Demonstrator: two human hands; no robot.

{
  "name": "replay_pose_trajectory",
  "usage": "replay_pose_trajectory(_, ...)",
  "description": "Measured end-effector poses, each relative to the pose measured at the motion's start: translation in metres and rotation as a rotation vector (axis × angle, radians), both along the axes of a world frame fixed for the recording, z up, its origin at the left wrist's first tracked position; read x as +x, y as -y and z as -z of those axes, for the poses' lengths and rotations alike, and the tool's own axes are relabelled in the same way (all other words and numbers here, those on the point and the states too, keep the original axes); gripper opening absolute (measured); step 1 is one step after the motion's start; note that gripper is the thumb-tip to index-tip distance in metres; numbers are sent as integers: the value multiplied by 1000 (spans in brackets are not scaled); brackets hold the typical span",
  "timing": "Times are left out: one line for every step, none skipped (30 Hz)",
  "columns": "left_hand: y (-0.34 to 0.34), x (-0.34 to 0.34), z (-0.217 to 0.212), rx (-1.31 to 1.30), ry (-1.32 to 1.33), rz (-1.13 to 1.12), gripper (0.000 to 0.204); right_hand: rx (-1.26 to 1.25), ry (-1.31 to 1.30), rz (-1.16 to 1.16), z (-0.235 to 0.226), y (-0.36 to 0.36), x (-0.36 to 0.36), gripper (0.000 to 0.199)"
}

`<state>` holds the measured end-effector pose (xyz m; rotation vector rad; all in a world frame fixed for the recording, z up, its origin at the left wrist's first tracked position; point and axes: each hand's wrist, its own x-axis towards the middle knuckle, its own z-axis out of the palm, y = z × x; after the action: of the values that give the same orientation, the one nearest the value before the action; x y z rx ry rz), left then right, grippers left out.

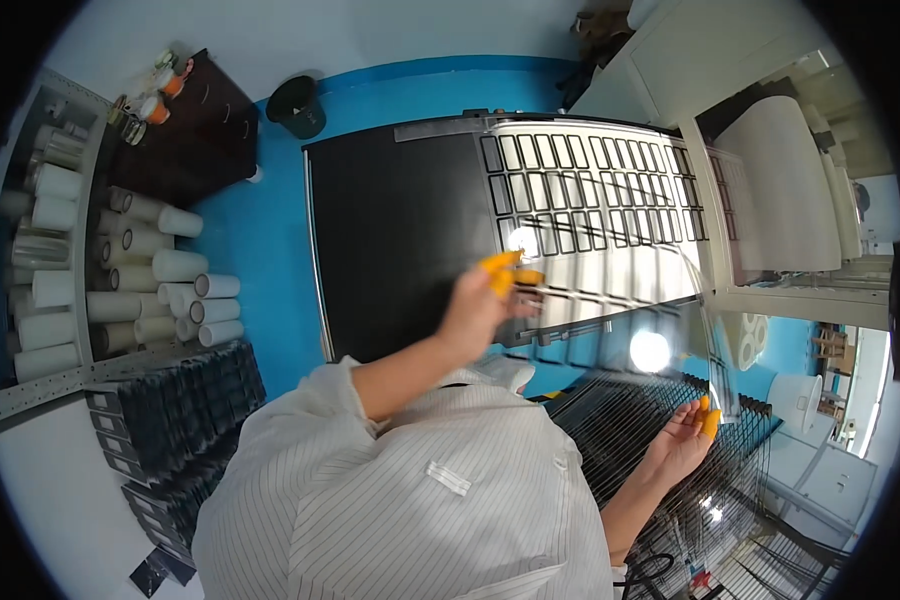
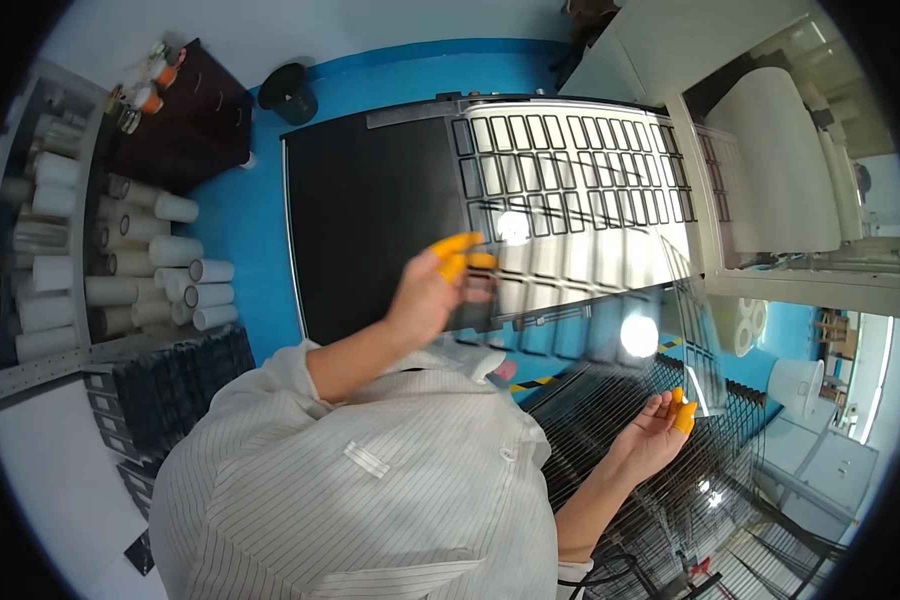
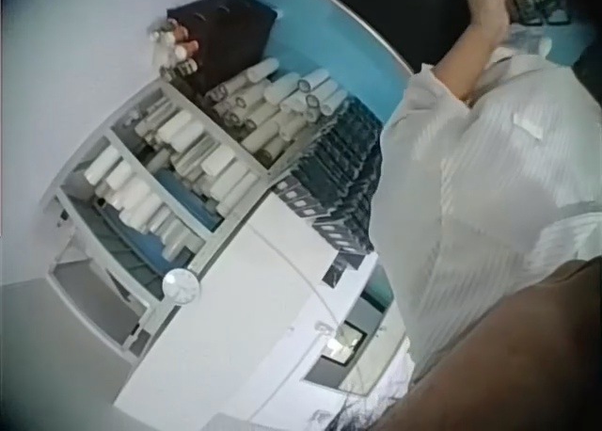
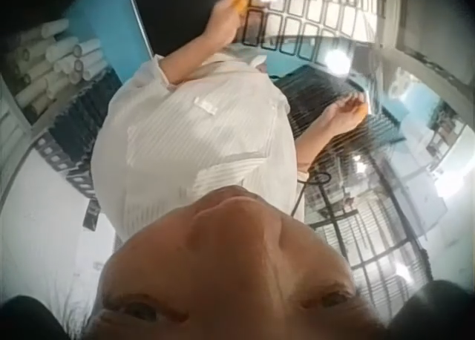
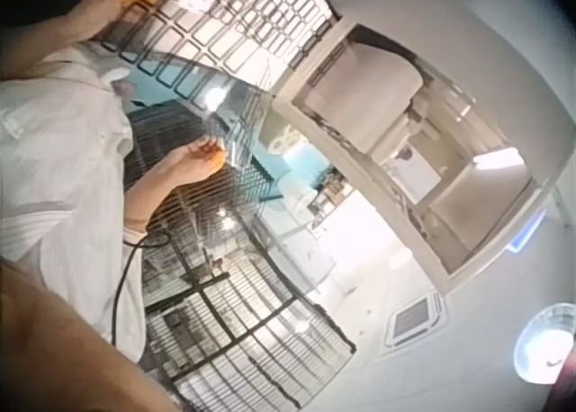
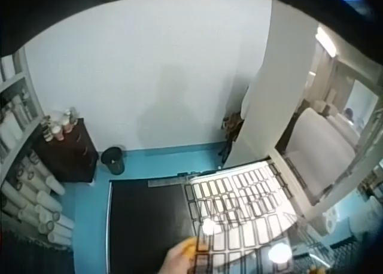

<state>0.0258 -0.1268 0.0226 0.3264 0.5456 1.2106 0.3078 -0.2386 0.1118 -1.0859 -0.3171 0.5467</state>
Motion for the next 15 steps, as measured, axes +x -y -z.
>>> replay_pose_trajectory(-4, -15, 12, -25, -129, -85, 31, 16, -46, -19, 1, 2, 5, 18)
replay_pose_trajectory(-8, -33, 24, -51, -260, -170, 30, 32, -94, -39, 2, 5, 11, 18)
replay_pose_trajectory(-10, -54, 39, -76, -355, -236, 30, 21, -118, -63, 3, 8, 16, 22)
replay_pose_trajectory(-12, -75, 55, -101, -451, -297, 29, 22, -116, -61, 3, 12, 16, 22)
replay_pose_trajectory(-14, -94, 74, -158, -519, -359, 30, 21, -130, -62, 3, 14, 16, 22)
replay_pose_trajectory(-16, -112, 90, -217, -588, -422, 32, 19, -145, -65, 3, 16, 15, 21)
replay_pose_trajectory(-17, -125, 105, -225, -630, -453, 33, 18, -143, -64, 3, 17, 16, 21)
replay_pose_trajectory(-20, -135, 119, -233, -671, -479, 34, 27, -152, -51, 2, 19, 15, 20)
replay_pose_trajectory(-22, -142, 128, -258, -687, -496, 37, 36, -164, -47, 2, 19, 14, 20)
replay_pose_trajectory(-26, -143, 138, -262, -686, -497, 37, 33, -163, -50, 3, 18, 15, 20)
replay_pose_trajectory(-30, -142, 144, -283, -755, -552, 37, 33, -173, -62, 3, 18, 18, 20)
replay_pose_trajectory(-35, -139, 147, -301, -823, -604, 37, 34, -182, -73, 1, 18, 21, 20)
replay_pose_trajectory(-39, -138, 149, -326, -883, -575, 37, 33, -177, -72, 0, 19, 25, 20)
replay_pose_trajectory(-43, -137, 156, -328, -879, -573, 37, 46, -201, -90, -1, 22, 28, 20)
replay_pose_trajectory(-48, -133, 155, -249, -1245, -573, 36, 60, -226, -109, -2, 22, 28, 20)
